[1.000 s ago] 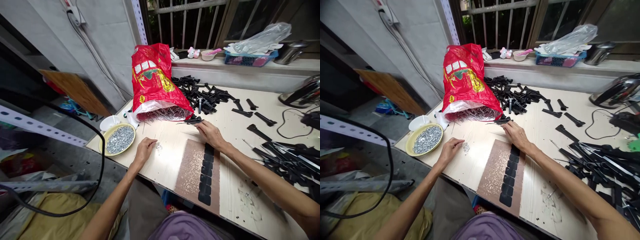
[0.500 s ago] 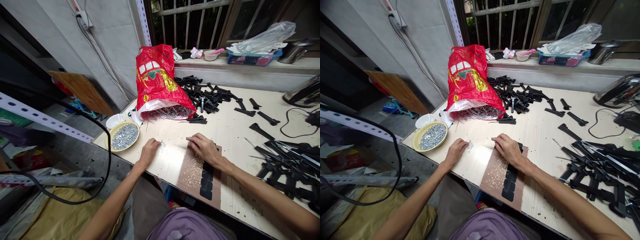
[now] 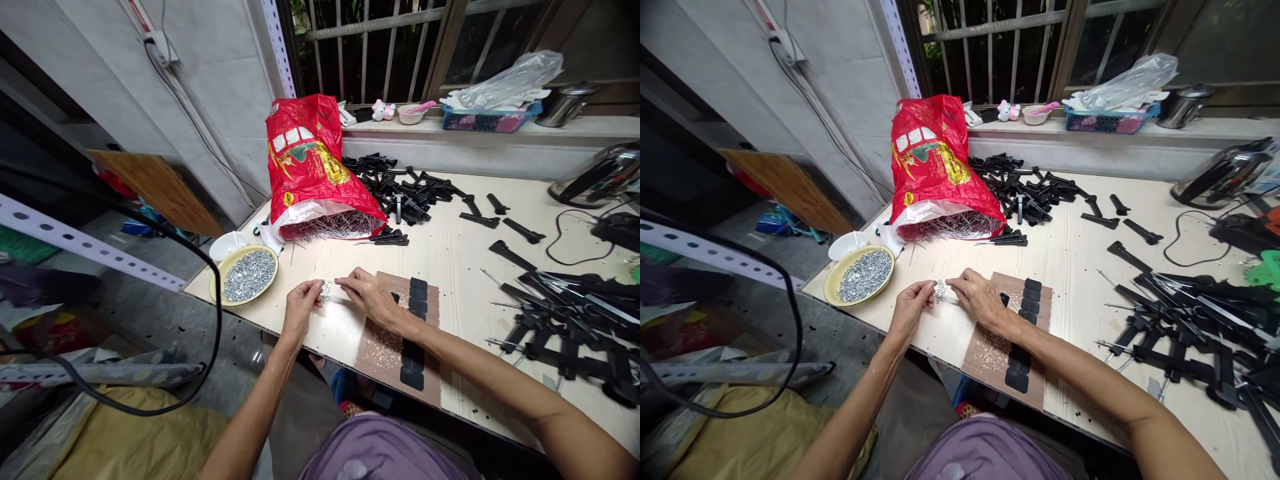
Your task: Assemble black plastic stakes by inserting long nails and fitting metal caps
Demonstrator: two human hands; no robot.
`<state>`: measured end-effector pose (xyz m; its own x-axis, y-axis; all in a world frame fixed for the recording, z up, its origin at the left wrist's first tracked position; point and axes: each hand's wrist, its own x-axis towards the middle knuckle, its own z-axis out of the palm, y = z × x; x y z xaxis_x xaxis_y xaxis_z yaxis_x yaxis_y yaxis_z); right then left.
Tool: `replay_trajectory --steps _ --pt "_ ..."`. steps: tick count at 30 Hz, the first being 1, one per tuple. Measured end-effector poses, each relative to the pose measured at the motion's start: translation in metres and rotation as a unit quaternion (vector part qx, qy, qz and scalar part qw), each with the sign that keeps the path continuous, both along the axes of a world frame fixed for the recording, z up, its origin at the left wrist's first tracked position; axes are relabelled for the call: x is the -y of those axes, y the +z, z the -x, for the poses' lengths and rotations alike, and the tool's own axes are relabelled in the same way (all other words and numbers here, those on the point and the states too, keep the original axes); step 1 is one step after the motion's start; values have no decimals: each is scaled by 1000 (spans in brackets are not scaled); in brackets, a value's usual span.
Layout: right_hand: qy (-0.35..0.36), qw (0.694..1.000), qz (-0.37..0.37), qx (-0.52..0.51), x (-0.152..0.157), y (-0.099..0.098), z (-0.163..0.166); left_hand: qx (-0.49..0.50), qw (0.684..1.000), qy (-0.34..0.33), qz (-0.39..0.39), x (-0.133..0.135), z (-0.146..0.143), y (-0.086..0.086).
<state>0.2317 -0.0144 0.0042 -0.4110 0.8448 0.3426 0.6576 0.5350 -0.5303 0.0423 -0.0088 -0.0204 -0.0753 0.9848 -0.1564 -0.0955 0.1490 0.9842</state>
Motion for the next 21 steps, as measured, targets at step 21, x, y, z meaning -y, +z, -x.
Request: replay_trajectory --steps 21 --pt "-13 999 32 8 2 -14 1 -454 880 -22 -142 8 32 -20"
